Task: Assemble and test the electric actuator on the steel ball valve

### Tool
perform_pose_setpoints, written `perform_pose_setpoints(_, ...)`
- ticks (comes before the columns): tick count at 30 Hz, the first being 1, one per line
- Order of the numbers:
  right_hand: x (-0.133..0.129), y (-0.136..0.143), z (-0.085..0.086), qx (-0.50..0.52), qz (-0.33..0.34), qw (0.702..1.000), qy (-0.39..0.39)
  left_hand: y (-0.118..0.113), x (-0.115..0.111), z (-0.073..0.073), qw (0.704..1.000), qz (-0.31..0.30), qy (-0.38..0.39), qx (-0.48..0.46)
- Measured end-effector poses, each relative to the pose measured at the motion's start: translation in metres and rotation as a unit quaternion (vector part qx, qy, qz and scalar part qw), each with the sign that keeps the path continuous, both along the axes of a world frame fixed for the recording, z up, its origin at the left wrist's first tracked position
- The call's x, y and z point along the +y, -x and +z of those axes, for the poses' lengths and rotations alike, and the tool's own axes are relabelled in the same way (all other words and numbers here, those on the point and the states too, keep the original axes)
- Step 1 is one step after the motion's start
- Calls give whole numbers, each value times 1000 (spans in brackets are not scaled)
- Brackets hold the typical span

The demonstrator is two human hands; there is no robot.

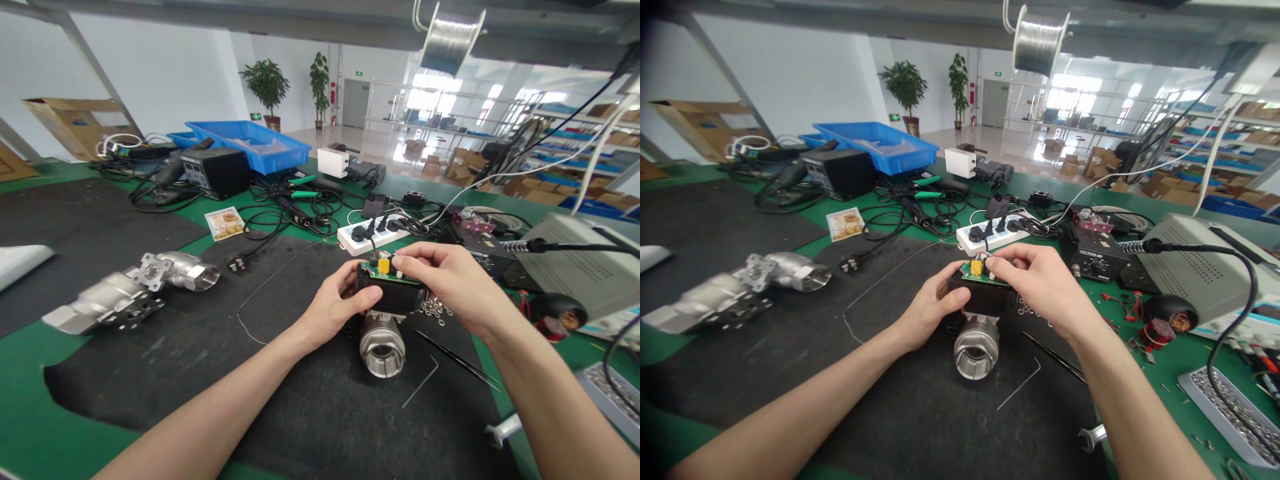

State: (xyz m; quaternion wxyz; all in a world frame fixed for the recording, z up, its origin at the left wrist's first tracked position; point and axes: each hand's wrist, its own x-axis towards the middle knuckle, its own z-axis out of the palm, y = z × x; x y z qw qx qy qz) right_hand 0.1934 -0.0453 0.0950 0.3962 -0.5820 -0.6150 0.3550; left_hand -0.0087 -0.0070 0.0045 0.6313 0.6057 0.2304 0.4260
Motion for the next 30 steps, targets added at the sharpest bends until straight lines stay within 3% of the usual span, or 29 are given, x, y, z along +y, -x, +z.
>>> perform_pose_setpoints(4, -11, -28, 17, -48, 50, 998, 8, 10, 9, 3, 998, -53, -14, 4)
perform_pose_setpoints(8, -21, -52, 25, -137, 105, 985, -22, 21, 17, 7, 990, -138, 23, -13)
perform_pose_setpoints(12, -25, -46, 19, -220, 203, 954, -1, 32, 20, 9, 977, -204, 54, -20)
perform_pose_setpoints(16, -28, -26, 15, -288, 241, 926, -28, 40, 21, 9, 978, -207, 27, 7)
perform_pose_setpoints(20, -37, -12, 15, -329, 204, 920, -62, 44, 21, 17, 979, -201, 5, 30)
perform_pose_setpoints(24, -54, 1, 9, -319, 142, 934, -79, 57, 16, 40, 983, -156, -6, 99)
perform_pose_setpoints(27, -68, 13, -5, -308, 81, 943, -100, 68, 0, 56, 976, -142, -64, 151)
perform_pose_setpoints(30, -79, 20, -19, -301, 46, 946, -111, 69, -26, 57, 968, -131, -98, 189)
